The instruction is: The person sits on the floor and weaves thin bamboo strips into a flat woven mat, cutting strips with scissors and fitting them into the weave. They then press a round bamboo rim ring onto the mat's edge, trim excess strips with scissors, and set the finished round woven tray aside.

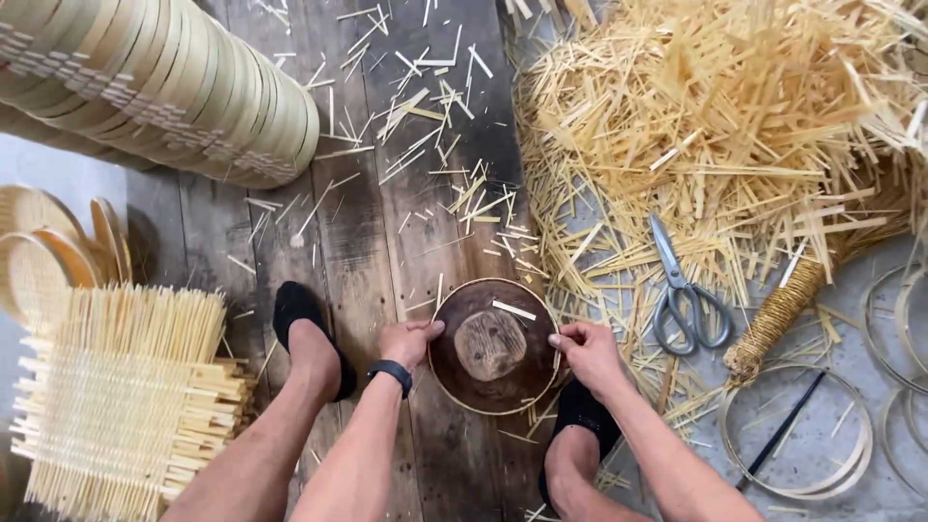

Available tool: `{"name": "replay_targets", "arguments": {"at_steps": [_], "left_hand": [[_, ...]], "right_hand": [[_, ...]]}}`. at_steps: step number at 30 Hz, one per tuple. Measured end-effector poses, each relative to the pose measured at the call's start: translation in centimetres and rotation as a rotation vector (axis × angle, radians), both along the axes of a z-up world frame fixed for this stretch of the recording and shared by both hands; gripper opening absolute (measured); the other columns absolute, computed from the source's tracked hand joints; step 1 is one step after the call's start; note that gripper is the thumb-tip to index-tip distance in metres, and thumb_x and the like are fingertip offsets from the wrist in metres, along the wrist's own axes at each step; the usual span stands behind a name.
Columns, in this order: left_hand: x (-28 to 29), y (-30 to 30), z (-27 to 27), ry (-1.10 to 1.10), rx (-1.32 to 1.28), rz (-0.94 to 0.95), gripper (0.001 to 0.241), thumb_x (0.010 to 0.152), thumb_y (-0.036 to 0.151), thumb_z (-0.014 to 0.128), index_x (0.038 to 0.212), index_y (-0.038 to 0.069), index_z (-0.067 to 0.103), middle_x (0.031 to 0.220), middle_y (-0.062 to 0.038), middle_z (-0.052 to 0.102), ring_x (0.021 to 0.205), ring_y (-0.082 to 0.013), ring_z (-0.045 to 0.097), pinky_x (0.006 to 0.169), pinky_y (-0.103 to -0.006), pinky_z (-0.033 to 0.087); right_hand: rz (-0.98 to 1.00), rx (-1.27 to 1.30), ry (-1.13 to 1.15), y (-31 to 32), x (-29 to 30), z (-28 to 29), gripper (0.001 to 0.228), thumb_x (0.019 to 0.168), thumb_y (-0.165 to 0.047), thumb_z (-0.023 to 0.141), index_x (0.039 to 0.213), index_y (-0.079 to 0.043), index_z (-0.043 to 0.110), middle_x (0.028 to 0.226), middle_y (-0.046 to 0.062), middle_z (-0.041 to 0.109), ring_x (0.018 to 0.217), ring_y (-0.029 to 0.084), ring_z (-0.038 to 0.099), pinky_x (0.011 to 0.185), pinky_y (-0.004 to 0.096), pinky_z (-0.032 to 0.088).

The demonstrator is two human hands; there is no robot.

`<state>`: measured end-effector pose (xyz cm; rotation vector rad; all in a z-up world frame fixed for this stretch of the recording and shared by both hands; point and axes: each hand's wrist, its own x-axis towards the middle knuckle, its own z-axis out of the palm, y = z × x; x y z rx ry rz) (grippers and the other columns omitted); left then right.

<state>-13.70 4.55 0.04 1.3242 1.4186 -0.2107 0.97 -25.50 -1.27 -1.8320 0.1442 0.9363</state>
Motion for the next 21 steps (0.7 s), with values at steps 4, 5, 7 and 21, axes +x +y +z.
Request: {"name": "replay_targets", "arguments": {"at_steps": [4, 5, 7, 21], "left_hand": [[-1.8, 0.0, -4.3, -0.100, 0.023, 0.080, 0.030, 0.082, 0.020, 0.085, 0.106, 0.003, 0.082, 0.092, -0.008, 0.078, 0.072, -0.0151, 0.068, 0.061, -0.0300, 0.054], [-5.1, -1.0, -6.2, -0.323, -0.281, 0.319, 0.027, 0.090, 0.026, 0.083, 0.105, 0.005, 0.074, 0.091, -0.007, 0.072, 0.075, -0.0189, 0.068, 0.064, -0.0360, 0.056], [-7.2, -4.2, -3.8, -0.546, -0.587, 0.561, 0.029, 0.098, 0.031, 0.080, 0.105, 0.006, 0.067, 0.091, -0.007, 0.065, 0.077, -0.0228, 0.067, 0.067, -0.0421, 0.059], [-4.7, -11.2, 0.8, -0.248, -0.327, 0.446, 0.033, 0.098, 0.002, 0.061, 0.131, 0.000, 0.064, 0.113, -0.018, 0.076, 0.096, -0.0305, 0.076, 0.077, -0.0418, 0.067]], "right_hand": [[-0.137, 0.157, 0.104, 0.8, 1.4, 4.6, 0.018, 0.088, -0.013, 0.077, 0.099, 0.001, 0.077, 0.080, 0.005, 0.072, 0.066, 0.012, 0.065, 0.058, 0.028, 0.055], [-0.110, 0.235, 0.270, 0.4, 1.2, 6.5, 0.019, 0.090, -0.015, 0.074, 0.099, 0.002, 0.075, 0.082, 0.005, 0.074, 0.070, 0.013, 0.068, 0.060, 0.028, 0.058], [-0.094, 0.304, 0.433, 0.1, 0.3, 7.3, 0.021, 0.091, -0.017, 0.071, 0.099, 0.002, 0.073, 0.085, 0.006, 0.075, 0.074, 0.015, 0.071, 0.063, 0.029, 0.060], [-0.054, 0.046, 0.126, -0.1, -1.3, 2.3, 0.021, 0.089, -0.008, 0.070, 0.084, 0.012, 0.070, 0.070, 0.011, 0.068, 0.057, 0.023, 0.070, 0.051, 0.038, 0.063]]}}
